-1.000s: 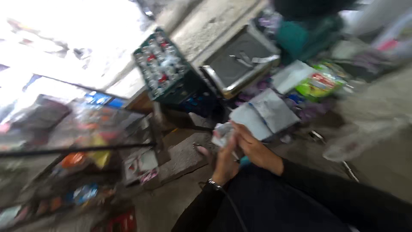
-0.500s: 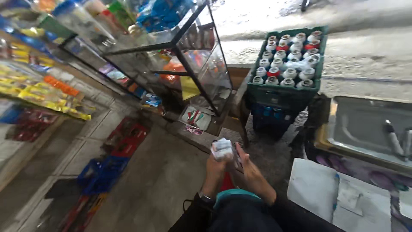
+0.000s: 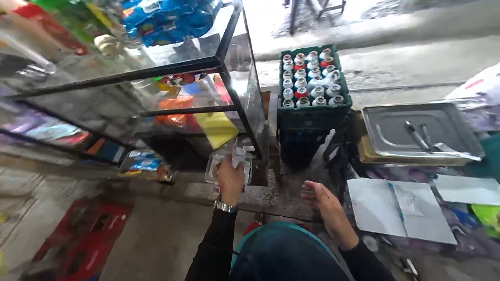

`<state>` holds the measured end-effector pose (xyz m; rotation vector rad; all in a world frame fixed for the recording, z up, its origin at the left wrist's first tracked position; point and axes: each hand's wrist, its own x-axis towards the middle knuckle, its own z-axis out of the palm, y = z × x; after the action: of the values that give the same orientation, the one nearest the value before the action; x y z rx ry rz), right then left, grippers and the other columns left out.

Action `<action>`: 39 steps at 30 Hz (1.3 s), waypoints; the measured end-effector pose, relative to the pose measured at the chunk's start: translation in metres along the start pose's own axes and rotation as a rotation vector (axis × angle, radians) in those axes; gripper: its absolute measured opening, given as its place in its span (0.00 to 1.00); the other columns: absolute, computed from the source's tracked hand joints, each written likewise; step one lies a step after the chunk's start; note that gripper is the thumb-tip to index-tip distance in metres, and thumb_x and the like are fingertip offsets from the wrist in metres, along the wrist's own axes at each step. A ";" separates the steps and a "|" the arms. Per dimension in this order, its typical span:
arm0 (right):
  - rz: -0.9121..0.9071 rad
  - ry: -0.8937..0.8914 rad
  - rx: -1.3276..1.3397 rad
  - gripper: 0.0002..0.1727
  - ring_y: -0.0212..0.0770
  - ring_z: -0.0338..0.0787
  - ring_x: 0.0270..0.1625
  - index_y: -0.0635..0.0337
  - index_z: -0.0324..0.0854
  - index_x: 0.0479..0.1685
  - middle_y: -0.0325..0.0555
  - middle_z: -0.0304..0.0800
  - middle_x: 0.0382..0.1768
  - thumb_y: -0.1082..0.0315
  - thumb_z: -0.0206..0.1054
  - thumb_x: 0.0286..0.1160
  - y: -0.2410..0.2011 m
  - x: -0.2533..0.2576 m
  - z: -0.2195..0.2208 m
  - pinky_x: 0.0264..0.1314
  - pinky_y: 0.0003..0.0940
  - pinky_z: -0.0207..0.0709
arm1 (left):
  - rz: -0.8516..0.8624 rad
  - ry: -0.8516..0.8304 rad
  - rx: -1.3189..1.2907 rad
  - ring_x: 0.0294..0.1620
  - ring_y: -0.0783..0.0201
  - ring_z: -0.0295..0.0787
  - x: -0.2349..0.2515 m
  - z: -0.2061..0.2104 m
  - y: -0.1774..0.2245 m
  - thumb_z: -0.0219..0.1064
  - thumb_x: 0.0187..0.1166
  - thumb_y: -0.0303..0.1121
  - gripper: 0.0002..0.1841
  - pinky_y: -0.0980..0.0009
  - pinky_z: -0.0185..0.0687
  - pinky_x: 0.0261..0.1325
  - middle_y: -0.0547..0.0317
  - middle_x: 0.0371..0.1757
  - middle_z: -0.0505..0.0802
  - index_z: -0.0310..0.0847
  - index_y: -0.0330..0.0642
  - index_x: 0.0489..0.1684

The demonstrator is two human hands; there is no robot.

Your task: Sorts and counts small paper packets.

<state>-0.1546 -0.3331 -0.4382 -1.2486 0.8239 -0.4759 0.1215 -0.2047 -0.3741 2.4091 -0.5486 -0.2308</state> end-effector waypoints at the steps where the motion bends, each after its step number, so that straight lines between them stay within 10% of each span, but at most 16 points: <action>1: -0.006 0.082 0.051 0.29 0.53 0.93 0.57 0.61 0.79 0.73 0.53 0.88 0.65 0.50 0.41 0.95 0.002 -0.003 0.008 0.57 0.49 0.90 | 0.021 -0.068 0.043 0.66 0.43 0.88 0.001 0.003 0.000 0.74 0.76 0.40 0.29 0.40 0.79 0.73 0.39 0.64 0.91 0.78 0.37 0.75; 9: 0.048 0.370 0.254 0.31 0.54 0.93 0.56 0.63 0.78 0.74 0.57 0.88 0.64 0.51 0.36 0.97 0.021 -0.044 0.068 0.56 0.51 0.89 | 0.173 -0.404 0.067 0.47 0.48 0.92 0.007 -0.015 -0.009 0.48 0.90 0.60 0.33 0.40 0.86 0.56 0.45 0.47 0.94 0.78 0.41 0.76; 11: 0.046 0.374 0.255 0.31 0.54 0.93 0.56 0.64 0.77 0.74 0.57 0.88 0.64 0.52 0.36 0.97 0.025 -0.050 0.067 0.57 0.50 0.89 | 0.197 -0.472 0.022 0.41 0.50 0.90 0.012 -0.027 -0.016 0.45 0.93 0.53 0.29 0.41 0.84 0.50 0.46 0.39 0.92 0.85 0.40 0.63; 14: 0.042 0.410 0.234 0.29 0.54 0.93 0.55 0.63 0.79 0.72 0.57 0.88 0.63 0.53 0.39 0.97 0.028 -0.052 0.049 0.56 0.50 0.90 | 0.309 -0.540 0.087 0.55 0.57 0.92 0.025 -0.037 -0.027 0.52 0.86 0.35 0.19 0.48 0.85 0.62 0.52 0.53 0.95 0.91 0.46 0.60; 22: 0.044 0.385 0.136 0.23 0.52 0.94 0.52 0.65 0.82 0.67 0.56 0.90 0.61 0.58 0.49 0.94 0.016 -0.037 -0.025 0.54 0.47 0.91 | 0.258 -0.309 0.400 0.64 0.37 0.85 0.016 -0.010 -0.025 0.76 0.66 0.33 0.19 0.35 0.80 0.66 0.35 0.61 0.89 0.90 0.44 0.58; 27: 0.044 0.341 0.100 0.21 0.47 0.94 0.52 0.65 0.82 0.67 0.54 0.90 0.60 0.60 0.53 0.93 0.017 -0.026 -0.080 0.56 0.44 0.91 | 0.140 -0.208 0.312 0.49 0.35 0.92 -0.001 -0.002 -0.016 0.74 0.71 0.32 0.28 0.27 0.82 0.54 0.37 0.49 0.94 0.77 0.41 0.74; 35: 0.244 0.499 -0.166 0.21 0.43 0.94 0.51 0.58 0.84 0.66 0.50 0.92 0.58 0.53 0.56 0.91 0.073 -0.004 -0.218 0.55 0.44 0.90 | 0.127 -0.024 0.483 0.60 0.30 0.87 -0.007 0.009 -0.022 0.62 0.80 0.36 0.15 0.25 0.73 0.63 0.32 0.53 0.92 0.90 0.37 0.50; 39: 0.296 0.604 -0.591 0.22 0.50 0.91 0.62 0.58 0.86 0.65 0.55 0.91 0.59 0.52 0.56 0.89 0.100 -0.001 -0.284 0.70 0.55 0.82 | 0.036 0.103 0.452 0.60 0.34 0.88 -0.013 0.026 -0.013 0.61 0.80 0.38 0.15 0.30 0.76 0.63 0.35 0.54 0.93 0.91 0.39 0.50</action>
<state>-0.3841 -0.4861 -0.5594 -1.5010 1.7270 -0.3796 0.1058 -0.2043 -0.4024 2.8225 -0.6511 0.0399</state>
